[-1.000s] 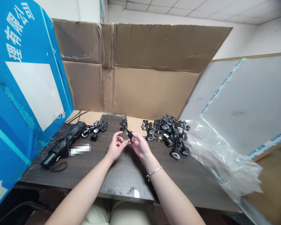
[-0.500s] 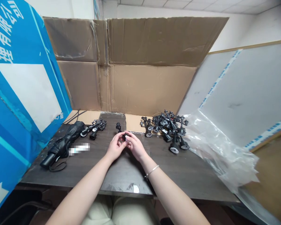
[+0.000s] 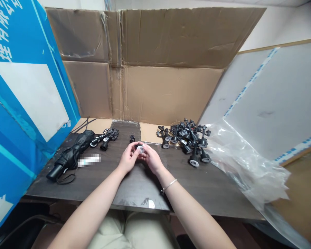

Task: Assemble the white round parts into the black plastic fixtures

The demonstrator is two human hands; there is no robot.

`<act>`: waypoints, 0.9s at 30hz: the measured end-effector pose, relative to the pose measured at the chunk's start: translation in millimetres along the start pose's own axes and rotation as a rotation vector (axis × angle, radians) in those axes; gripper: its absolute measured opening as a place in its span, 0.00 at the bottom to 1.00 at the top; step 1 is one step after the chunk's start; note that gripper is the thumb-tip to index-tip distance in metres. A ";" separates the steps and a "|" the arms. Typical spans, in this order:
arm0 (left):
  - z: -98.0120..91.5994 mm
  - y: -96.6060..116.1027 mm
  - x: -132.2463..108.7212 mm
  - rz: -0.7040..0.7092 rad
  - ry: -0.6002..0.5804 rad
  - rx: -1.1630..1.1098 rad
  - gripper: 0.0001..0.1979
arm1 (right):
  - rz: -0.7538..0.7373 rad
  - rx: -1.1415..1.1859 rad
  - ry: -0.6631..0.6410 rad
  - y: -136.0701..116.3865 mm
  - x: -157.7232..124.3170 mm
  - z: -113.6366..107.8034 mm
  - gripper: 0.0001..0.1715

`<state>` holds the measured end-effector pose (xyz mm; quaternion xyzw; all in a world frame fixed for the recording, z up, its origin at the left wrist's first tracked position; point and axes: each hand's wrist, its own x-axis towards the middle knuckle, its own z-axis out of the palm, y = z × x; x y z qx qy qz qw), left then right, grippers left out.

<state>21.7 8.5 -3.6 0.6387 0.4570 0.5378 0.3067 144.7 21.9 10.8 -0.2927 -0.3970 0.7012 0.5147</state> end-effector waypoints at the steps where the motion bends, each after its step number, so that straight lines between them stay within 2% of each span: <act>1: -0.1 0.3 -0.2 0.002 0.005 0.002 0.18 | -0.004 -0.003 -0.001 0.0 -0.3 0.2 0.19; 17: 0.1 -3.4 -0.5 -0.008 0.051 -0.040 0.18 | -0.090 -0.138 -0.015 2.4 -2.2 0.8 0.30; 22: -0.3 -1.0 -0.8 0.002 0.044 -0.015 0.17 | -0.175 -0.276 -0.008 5.2 -1.4 -0.1 0.27; 27: -2.0 5.6 -2.5 0.009 0.047 0.031 0.16 | -0.354 -0.538 0.066 5.0 -5.1 -2.4 0.20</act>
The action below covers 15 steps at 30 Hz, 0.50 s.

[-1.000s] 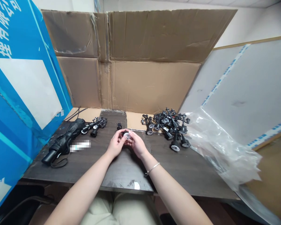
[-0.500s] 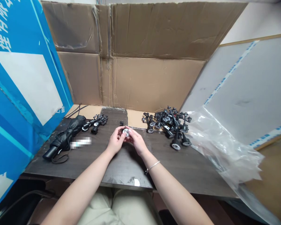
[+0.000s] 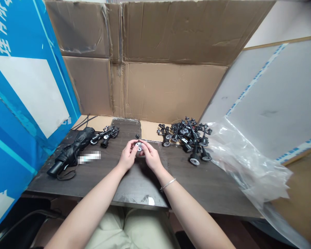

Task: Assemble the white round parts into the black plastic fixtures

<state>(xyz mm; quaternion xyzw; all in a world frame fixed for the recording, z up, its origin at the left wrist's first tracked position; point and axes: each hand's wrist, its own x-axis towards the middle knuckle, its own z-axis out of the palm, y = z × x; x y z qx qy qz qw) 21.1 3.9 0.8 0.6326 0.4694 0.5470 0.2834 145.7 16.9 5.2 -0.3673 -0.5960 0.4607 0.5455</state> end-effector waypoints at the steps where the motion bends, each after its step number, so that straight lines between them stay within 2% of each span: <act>1: -0.3 0.8 -0.3 -0.002 0.000 0.007 0.16 | -0.028 -0.045 0.011 -0.9 -0.8 -0.6 0.19; 9: -0.3 1.8 -1.6 0.025 0.003 0.099 0.17 | -0.157 -0.237 0.017 -5.7 -2.7 -0.6 0.17; 12: 0.2 5.0 -3.4 0.031 -0.033 0.132 0.17 | -0.226 -0.252 0.027 -4.6 -2.3 0.5 0.17; 15: 1.4 7.9 -4.9 0.055 -0.010 0.153 0.16 | -0.248 -0.228 0.047 -4.8 -2.7 2.8 0.16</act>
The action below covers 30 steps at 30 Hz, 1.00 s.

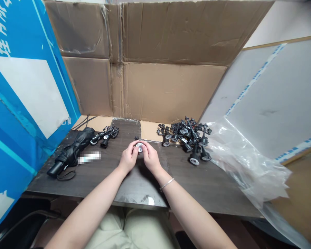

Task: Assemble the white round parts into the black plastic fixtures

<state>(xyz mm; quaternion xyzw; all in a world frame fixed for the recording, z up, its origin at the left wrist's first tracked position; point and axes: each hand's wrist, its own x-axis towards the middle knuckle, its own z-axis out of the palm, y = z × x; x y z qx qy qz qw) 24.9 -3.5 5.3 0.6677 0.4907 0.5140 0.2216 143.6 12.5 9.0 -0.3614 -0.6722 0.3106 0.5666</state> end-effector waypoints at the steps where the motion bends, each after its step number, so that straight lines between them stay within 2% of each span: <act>1: 0.5 0.5 -0.2 0.013 0.021 0.004 0.16 | -0.001 0.008 0.004 -0.7 -0.2 0.8 0.15; 7: 2.6 0.3 -0.2 0.049 0.091 0.017 0.16 | -0.038 -0.001 0.009 -4.2 -1.1 2.2 0.16; 17: 2.9 3.2 -0.4 0.064 0.080 -0.017 0.16 | -0.019 0.000 0.030 -6.2 -2.3 1.6 0.17; 21: 3.1 4.0 -0.3 0.033 0.112 -0.070 0.18 | 0.023 0.051 0.040 -4.0 -4.1 3.9 0.21; 25: 3.5 0.3 0.6 -0.004 0.177 -0.123 0.19 | 0.047 0.102 -0.028 2.3 -4.2 4.3 0.25; 30: 8.2 -5.7 1.9 -0.040 0.099 -0.317 0.21 | 0.138 0.227 -0.036 9.1 -1.0 3.6 0.23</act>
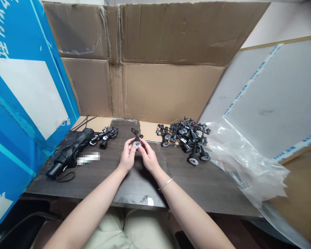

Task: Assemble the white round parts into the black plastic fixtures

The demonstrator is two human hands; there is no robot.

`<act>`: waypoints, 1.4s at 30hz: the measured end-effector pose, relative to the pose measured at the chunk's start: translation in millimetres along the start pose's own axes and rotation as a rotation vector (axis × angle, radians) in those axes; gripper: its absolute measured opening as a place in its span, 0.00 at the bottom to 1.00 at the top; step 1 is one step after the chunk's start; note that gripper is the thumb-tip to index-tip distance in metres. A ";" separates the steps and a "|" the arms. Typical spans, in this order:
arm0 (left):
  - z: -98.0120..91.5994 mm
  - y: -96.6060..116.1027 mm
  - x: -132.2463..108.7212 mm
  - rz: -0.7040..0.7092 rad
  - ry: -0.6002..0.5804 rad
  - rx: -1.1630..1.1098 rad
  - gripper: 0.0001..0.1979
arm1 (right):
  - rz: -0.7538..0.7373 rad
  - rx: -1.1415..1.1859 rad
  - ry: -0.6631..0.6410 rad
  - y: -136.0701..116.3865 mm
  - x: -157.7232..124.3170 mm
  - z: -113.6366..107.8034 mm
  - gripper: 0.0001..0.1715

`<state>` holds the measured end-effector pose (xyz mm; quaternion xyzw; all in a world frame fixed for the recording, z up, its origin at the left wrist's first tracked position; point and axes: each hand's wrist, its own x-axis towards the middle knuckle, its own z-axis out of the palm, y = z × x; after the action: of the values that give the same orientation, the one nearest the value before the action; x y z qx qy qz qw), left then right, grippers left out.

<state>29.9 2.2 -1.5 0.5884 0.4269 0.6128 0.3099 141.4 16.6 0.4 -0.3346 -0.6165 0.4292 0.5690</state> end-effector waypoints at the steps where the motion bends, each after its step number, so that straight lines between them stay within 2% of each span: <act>1: 1.1 -0.4 -0.1 -0.010 -0.027 -0.046 0.21 | 0.018 0.018 0.012 0.2 0.7 -0.6 0.22; 5: 3.1 0.0 0.3 -0.076 -0.085 -0.146 0.21 | 0.032 0.022 0.038 -1.1 2.0 -2.7 0.19; 10: -0.1 -1.2 3.3 -0.160 -0.002 -0.119 0.21 | 0.073 0.039 -0.039 -3.1 0.8 -3.9 0.19; 14: -1.8 1.1 3.3 -0.107 0.004 -0.062 0.22 | 0.014 0.005 -0.067 -4.7 -0.5 -6.2 0.18; 19: -2.1 7.3 0.7 -0.021 -0.034 0.035 0.22 | 0.010 0.055 -0.095 0.2 1.2 -7.7 0.26; 30: -3.5 3.3 3.4 -0.134 -0.040 -0.182 0.20 | 0.037 0.133 -0.171 2.3 3.5 -9.0 0.22; 36: -3.4 4.4 3.9 -0.093 -0.068 -0.157 0.21 | 0.088 0.223 -0.185 -0.2 3.5 -8.7 0.27; 42: -4.5 3.7 5.4 -0.071 -0.094 -0.153 0.20 | 0.183 0.257 -0.161 -2.2 4.5 -9.0 0.27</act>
<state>25.3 4.6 4.6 0.5753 0.3844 0.6040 0.3954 149.9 21.1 4.1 -0.2783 -0.5671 0.5798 0.5146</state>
